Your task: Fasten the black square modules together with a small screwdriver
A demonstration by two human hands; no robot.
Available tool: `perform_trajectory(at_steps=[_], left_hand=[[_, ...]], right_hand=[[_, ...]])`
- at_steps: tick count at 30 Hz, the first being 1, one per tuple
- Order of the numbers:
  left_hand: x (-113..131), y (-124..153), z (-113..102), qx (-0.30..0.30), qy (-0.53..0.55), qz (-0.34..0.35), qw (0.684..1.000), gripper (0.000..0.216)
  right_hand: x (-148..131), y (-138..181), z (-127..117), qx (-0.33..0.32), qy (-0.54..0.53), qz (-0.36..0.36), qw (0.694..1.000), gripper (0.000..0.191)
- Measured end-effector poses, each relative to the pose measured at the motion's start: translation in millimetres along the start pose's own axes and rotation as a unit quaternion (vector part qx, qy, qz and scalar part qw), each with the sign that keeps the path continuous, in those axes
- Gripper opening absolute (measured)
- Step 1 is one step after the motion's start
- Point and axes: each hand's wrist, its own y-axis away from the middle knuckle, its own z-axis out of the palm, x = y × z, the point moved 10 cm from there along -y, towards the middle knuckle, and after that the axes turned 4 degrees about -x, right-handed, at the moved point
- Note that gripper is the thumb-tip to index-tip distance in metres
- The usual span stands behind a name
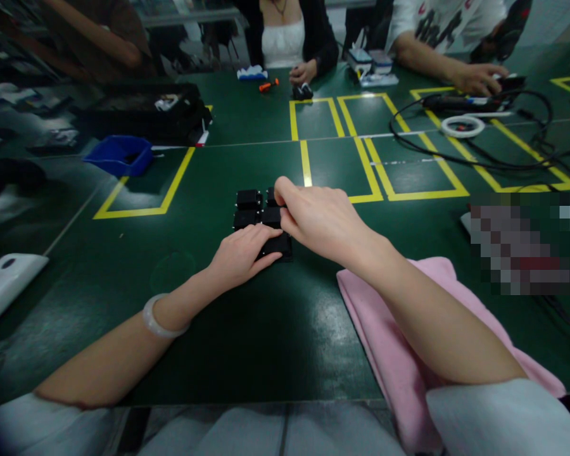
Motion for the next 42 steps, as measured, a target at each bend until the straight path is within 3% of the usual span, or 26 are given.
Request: perform_trajectory(at_steps=[35, 42], left_hand=[[-0.9, -0.7, 1.0, -0.007, -0.001, -0.005, 1.000, 0.036], [-0.9, -0.1, 0.8, -0.003, 0.006, -0.003, 1.000, 0.035]], right_hand=[[0.4, -0.6, 2.3, -0.009, -0.015, -0.001, 1.000, 0.029], [1.5, -0.7, 2.9, -0.015, 0.022, 0.010, 1.000, 0.027]])
